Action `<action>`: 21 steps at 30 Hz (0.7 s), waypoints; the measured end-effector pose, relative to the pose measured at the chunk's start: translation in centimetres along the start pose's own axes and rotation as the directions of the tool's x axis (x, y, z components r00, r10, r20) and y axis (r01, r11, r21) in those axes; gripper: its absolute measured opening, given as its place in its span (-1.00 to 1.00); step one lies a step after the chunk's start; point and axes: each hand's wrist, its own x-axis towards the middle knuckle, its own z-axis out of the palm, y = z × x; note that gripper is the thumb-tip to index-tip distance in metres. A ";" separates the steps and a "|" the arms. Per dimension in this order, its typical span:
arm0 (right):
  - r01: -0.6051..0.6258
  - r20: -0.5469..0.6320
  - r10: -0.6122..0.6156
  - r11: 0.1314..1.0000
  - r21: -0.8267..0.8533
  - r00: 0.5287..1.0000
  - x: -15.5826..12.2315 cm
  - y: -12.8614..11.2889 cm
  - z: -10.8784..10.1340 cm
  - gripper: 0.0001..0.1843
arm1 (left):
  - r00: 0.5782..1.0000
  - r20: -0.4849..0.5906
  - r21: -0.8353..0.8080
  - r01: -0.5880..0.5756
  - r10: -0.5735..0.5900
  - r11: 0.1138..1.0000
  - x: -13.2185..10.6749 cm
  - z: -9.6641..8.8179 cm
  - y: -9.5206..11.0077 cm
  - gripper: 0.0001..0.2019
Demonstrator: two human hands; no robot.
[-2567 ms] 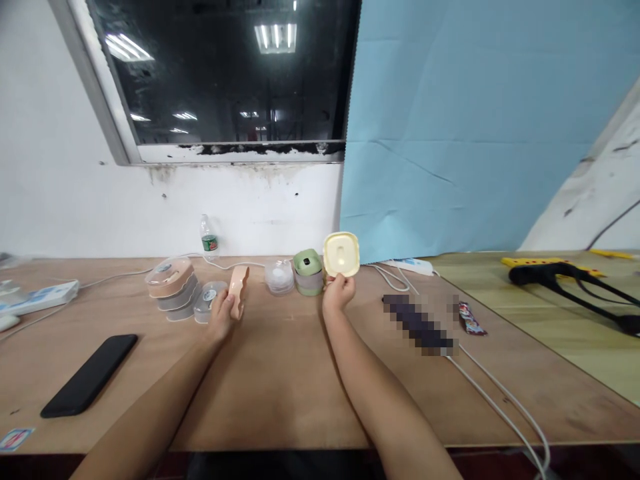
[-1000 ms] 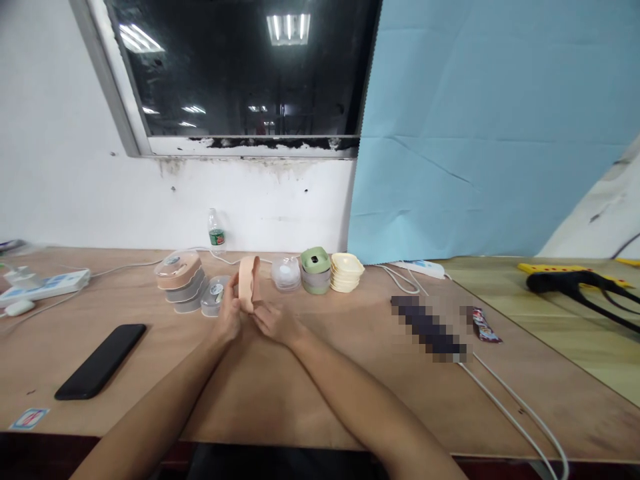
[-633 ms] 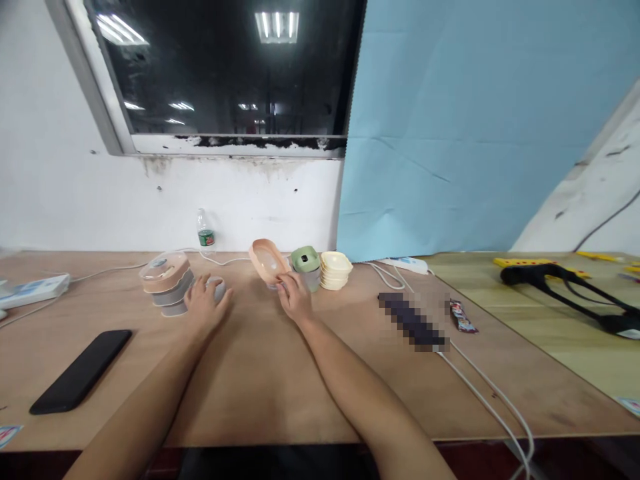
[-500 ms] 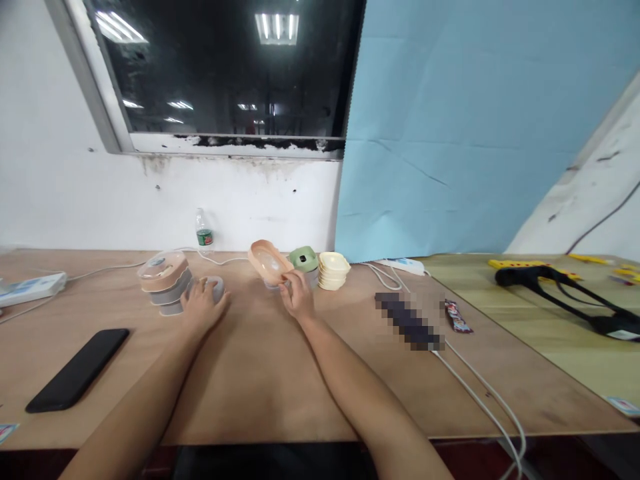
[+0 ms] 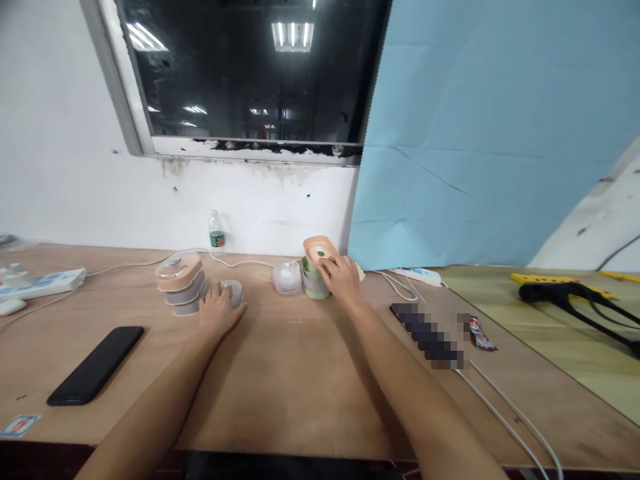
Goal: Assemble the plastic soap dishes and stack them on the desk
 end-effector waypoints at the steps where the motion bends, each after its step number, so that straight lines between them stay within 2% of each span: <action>1: 0.034 0.041 -0.033 0.999 -0.030 0.999 0.3 0.1 0.0 -0.73 | 1.000 0.016 0.001 0.007 -0.007 1.000 0.0 0.0 0.0 -0.43; 4: 0.117 0.154 -0.104 0.990 -0.074 0.983 0.9 -0.1 0.0 -0.74 | 1.000 0.023 0.004 0.018 -0.018 1.000 0.0 0.0 -0.1 -0.40; 6: 0.131 0.183 -0.116 0.989 -0.073 0.976 1.0 -0.5 0.2 -0.75 | 0.999 0.019 0.007 0.025 -0.026 1.000 0.0 0.0 -0.1 -0.41; 10: 0.106 0.143 -0.103 0.994 -0.015 0.984 0.9 -1.2 0.7 -0.74 | 0.999 0.037 0.011 0.012 -0.012 1.000 0.0 0.1 -0.3 -0.48; 16: 0.101 0.085 -0.106 0.993 0.060 0.991 0.9 -1.6 0.9 -0.71 | 0.995 0.075 -0.018 -0.066 0.067 0.998 -0.1 0.2 0.0 -0.50; 19: 0.073 0.021 -0.077 0.988 0.134 0.997 0.3 -2.9 0.7 -0.73 | 0.985 0.107 -0.081 -0.129 0.138 0.988 -0.3 0.2 0.6 -0.49; 21: 0.057 -0.003 -0.058 0.973 0.223 0.998 -0.8 -4.6 0.5 -0.75 | 0.986 0.089 -0.117 -0.130 0.141 0.985 -0.5 0.2 1.0 -0.49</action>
